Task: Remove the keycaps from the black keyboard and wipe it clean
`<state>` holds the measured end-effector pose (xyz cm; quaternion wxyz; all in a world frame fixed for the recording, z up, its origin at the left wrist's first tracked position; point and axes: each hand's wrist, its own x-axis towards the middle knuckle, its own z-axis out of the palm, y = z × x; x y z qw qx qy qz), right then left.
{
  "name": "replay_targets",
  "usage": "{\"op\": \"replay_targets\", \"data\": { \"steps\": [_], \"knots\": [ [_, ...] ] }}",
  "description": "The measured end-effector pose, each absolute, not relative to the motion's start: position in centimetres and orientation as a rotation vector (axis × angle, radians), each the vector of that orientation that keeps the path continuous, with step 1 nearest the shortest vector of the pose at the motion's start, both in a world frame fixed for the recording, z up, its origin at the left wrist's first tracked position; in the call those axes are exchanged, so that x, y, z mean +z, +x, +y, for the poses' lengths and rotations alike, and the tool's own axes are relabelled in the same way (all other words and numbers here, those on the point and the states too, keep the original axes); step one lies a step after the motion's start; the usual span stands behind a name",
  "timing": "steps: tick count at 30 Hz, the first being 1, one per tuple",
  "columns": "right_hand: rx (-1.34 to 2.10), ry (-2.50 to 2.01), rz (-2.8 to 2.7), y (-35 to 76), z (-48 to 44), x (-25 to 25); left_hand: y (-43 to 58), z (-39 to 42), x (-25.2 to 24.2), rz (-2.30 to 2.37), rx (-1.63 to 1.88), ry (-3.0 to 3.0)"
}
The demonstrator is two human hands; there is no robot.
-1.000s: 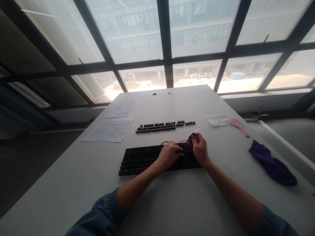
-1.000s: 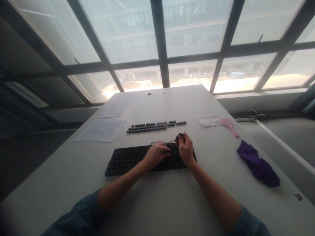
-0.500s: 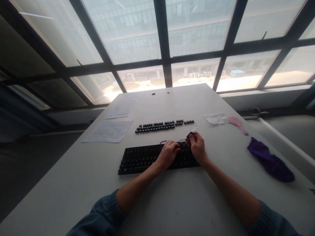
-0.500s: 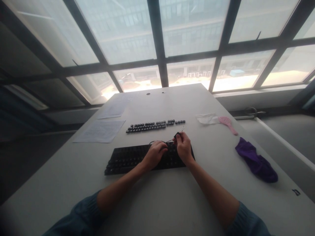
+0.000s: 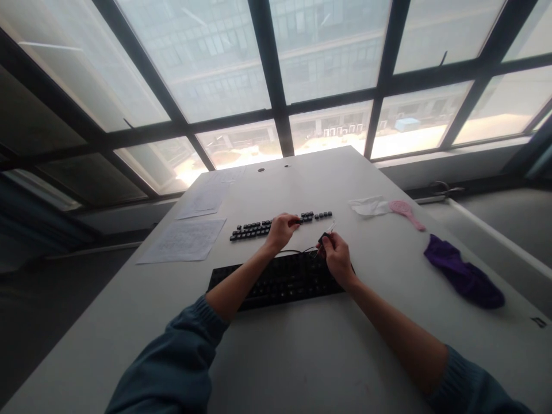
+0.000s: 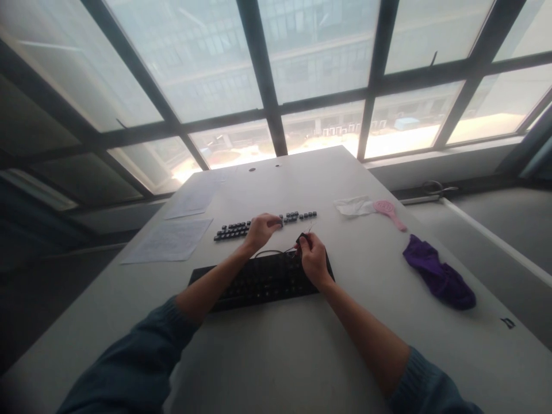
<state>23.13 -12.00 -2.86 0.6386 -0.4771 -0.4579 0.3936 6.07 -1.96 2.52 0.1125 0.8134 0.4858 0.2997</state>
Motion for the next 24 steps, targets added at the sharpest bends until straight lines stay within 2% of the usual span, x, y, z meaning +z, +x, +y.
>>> {"op": "replay_targets", "data": {
  "steps": [5,13,24],
  "knots": [
    [0.913,-1.078,-1.051,23.1,-12.1,-2.7,7.6,1.0,1.3,1.445,0.668,2.597],
    [0.910,-1.074,-1.070,23.0,-12.1,-2.3,8.2,1.2,0.6,1.457,0.456,2.748],
    [0.920,-1.055,-1.077,23.1,-12.4,-2.0,8.1,1.3,0.6,1.556,0.412,2.781]
  ]
}}
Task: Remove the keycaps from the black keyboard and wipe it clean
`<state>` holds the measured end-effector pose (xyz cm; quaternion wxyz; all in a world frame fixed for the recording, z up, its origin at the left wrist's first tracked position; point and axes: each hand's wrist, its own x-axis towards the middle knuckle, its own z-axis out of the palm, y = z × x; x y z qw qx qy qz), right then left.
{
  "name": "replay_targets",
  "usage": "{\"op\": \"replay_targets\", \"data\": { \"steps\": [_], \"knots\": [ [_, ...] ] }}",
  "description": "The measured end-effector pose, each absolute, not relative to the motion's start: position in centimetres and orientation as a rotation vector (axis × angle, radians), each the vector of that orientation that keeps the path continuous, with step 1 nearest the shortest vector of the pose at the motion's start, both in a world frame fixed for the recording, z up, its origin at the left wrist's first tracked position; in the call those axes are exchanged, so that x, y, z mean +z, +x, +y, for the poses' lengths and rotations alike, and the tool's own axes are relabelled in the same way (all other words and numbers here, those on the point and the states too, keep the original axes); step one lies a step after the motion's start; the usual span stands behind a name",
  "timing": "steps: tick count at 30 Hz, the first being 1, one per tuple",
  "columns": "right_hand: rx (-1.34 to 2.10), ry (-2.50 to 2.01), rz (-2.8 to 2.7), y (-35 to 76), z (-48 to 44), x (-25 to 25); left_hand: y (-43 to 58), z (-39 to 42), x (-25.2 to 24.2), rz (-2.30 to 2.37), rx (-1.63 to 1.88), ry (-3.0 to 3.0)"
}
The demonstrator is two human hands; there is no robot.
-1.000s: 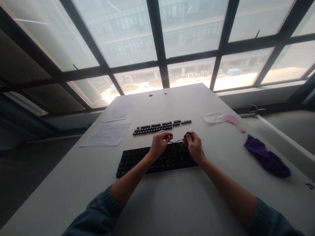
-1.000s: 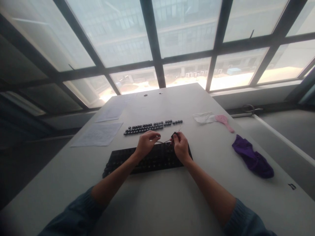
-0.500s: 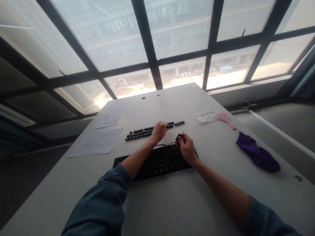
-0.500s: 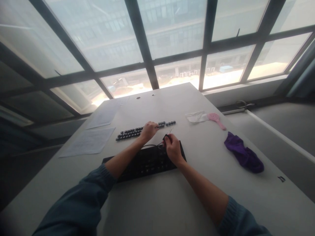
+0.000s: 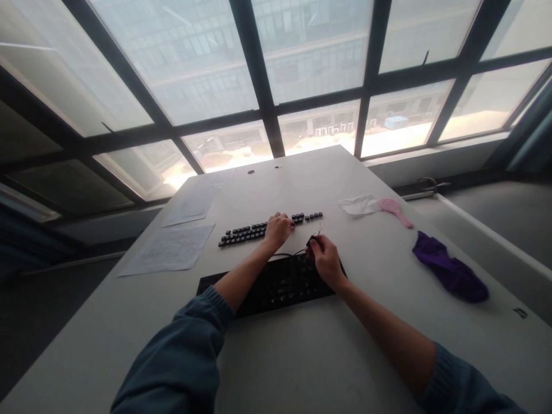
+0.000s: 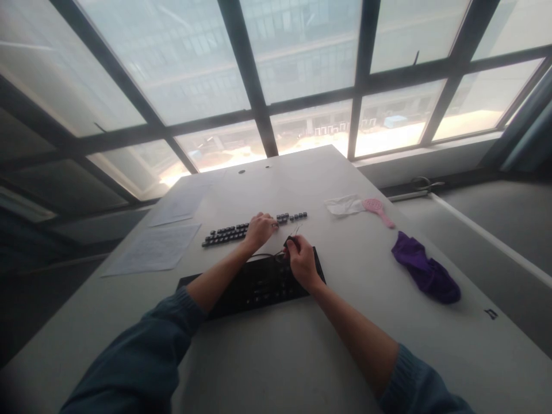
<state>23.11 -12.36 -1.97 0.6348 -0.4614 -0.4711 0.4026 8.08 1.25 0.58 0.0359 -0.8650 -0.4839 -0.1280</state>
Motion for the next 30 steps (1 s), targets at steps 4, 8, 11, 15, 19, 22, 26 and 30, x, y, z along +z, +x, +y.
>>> {"op": "replay_targets", "data": {
  "steps": [4,8,11,15,19,22,26,30],
  "knots": [
    [0.921,-1.058,-1.074,23.1,-12.3,-2.0,7.7,0.8,1.3,-1.479,-0.450,-2.642],
    [0.916,-1.059,-1.052,23.0,-12.3,-2.2,6.7,-1.2,2.8,-1.475,-0.683,-2.609],
    [0.903,-1.044,-1.062,23.0,-12.4,-2.1,6.0,-3.9,3.6,-1.484,-0.841,-2.620],
    [0.877,-1.021,-1.200,23.3,-13.1,-1.2,6.0,-8.3,3.0,-1.521,-0.911,-2.729],
    [0.716,-1.059,-1.486,24.1,-13.8,-0.4,6.4,-11.4,1.4,-1.585,-0.937,-2.819],
    [0.651,-1.038,-1.599,24.4,-14.0,-0.5,6.6,-12.4,0.3,-1.627,-0.950,-2.842],
    [0.660,-0.999,-1.702,24.3,-14.0,-0.9,6.5,-12.7,-0.5,-1.632,-0.974,-2.838],
    [0.655,-1.002,-1.769,24.3,-14.0,-1.0,6.4,-12.8,-0.7,-1.612,-0.978,-2.829]
  ]
}}
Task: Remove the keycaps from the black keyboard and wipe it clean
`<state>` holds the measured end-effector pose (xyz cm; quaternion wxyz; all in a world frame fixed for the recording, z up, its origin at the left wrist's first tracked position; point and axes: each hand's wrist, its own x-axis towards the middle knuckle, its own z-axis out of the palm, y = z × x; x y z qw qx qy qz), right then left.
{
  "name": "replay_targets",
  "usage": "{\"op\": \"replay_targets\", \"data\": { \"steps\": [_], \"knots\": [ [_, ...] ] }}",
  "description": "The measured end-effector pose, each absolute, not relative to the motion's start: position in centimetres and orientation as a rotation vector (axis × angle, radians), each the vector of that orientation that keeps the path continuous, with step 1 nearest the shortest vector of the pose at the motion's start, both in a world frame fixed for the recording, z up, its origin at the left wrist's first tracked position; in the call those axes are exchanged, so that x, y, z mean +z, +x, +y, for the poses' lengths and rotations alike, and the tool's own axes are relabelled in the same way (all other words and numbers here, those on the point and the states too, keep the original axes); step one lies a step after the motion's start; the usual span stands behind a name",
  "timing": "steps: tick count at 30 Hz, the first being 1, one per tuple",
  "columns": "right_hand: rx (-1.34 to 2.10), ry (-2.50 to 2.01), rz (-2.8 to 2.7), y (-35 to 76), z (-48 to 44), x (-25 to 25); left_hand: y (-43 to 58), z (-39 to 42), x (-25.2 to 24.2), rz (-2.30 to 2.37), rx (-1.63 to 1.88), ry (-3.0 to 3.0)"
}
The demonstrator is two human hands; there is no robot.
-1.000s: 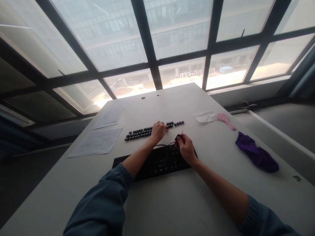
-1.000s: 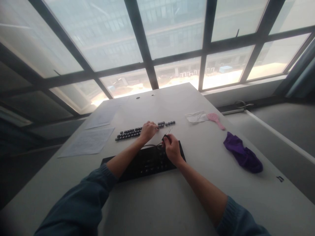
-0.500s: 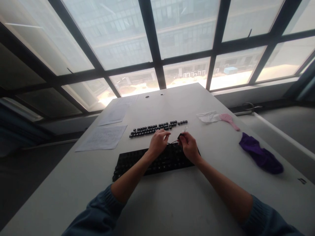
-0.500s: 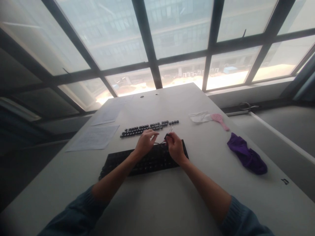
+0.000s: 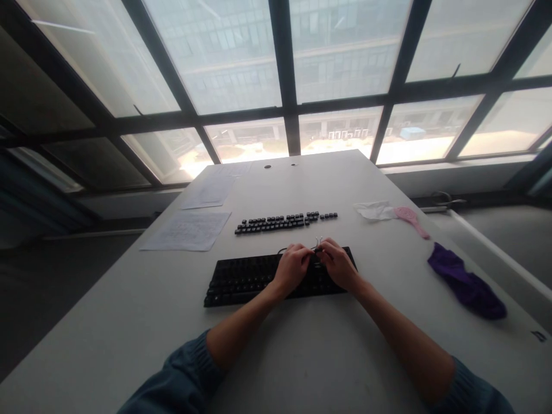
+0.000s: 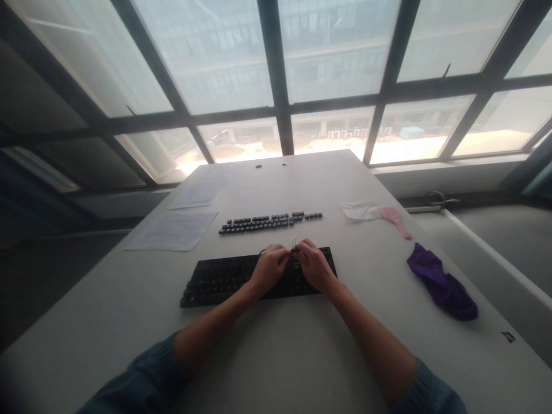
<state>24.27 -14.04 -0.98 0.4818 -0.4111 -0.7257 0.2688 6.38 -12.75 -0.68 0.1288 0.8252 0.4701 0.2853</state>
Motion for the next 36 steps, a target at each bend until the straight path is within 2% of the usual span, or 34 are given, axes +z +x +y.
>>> {"op": "replay_targets", "data": {
  "steps": [10,17,36],
  "knots": [
    [0.625,-1.041,-1.864,24.4,-14.4,-1.5,6.5,-13.2,-0.1,1.367,0.789,2.420],
    [0.631,-1.034,-1.803,24.4,-14.9,-1.4,6.5,-13.6,0.9,1.194,0.605,2.436],
    [0.716,-1.015,-1.616,24.6,-14.4,-1.9,6.9,-13.8,-0.6,1.260,0.699,2.454]
  ]
}}
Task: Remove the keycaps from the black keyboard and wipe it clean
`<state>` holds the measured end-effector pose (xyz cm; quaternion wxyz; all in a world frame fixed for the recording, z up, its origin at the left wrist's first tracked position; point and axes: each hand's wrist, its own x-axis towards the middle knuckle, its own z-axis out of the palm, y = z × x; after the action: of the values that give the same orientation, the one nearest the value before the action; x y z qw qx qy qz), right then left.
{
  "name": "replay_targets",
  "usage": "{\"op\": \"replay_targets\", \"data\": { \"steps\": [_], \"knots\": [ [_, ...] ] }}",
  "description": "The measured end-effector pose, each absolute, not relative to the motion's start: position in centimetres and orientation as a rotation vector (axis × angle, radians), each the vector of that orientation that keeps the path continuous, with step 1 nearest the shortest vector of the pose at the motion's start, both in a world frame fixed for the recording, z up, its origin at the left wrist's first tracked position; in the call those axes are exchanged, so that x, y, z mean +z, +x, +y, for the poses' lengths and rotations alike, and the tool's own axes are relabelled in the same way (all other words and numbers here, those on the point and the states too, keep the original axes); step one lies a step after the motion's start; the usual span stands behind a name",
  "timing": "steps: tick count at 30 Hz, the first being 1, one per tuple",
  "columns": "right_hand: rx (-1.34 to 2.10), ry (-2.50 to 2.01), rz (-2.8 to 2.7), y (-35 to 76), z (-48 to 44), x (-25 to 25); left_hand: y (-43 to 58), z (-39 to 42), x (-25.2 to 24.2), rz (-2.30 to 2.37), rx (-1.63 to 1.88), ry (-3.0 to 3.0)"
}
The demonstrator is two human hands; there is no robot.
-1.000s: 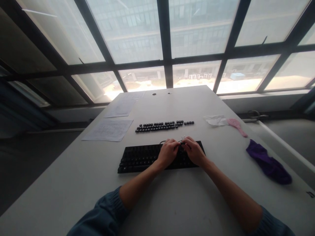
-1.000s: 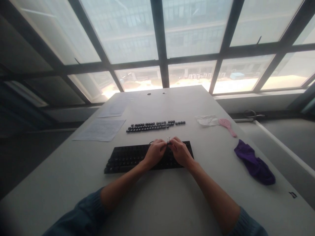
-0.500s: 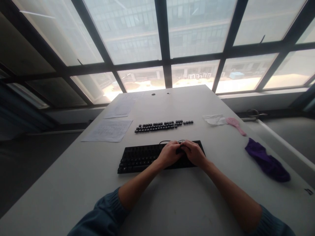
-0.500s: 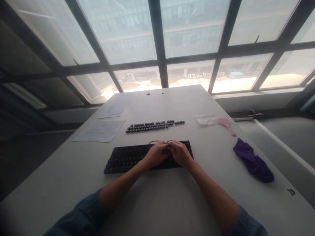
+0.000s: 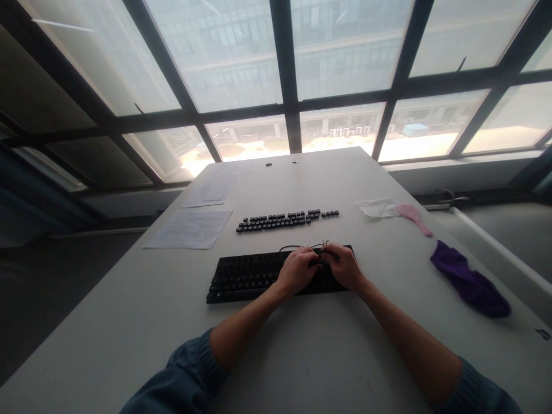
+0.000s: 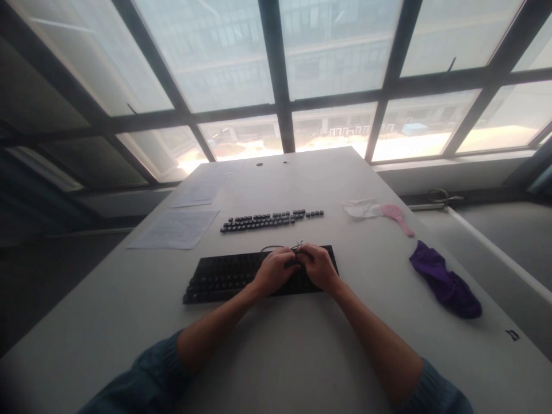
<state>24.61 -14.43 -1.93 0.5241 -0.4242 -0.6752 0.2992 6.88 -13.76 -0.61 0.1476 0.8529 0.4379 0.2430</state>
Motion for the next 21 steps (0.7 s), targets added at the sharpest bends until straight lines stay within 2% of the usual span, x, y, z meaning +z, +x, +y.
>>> {"op": "replay_targets", "data": {
  "steps": [9,17,21],
  "knots": [
    [0.798,-1.071,-1.426,24.74,-14.29,-1.84,7.03,-14.11,-0.35,1.249,0.796,2.388],
    [0.625,-1.110,-1.538,24.45,-14.37,-1.71,6.82,-14.02,-0.69,1.219,0.868,2.361],
    [0.699,-1.143,-1.388,24.42,-14.17,-1.86,6.89,-13.91,-0.85,1.115,0.853,2.536]
  ]
}}
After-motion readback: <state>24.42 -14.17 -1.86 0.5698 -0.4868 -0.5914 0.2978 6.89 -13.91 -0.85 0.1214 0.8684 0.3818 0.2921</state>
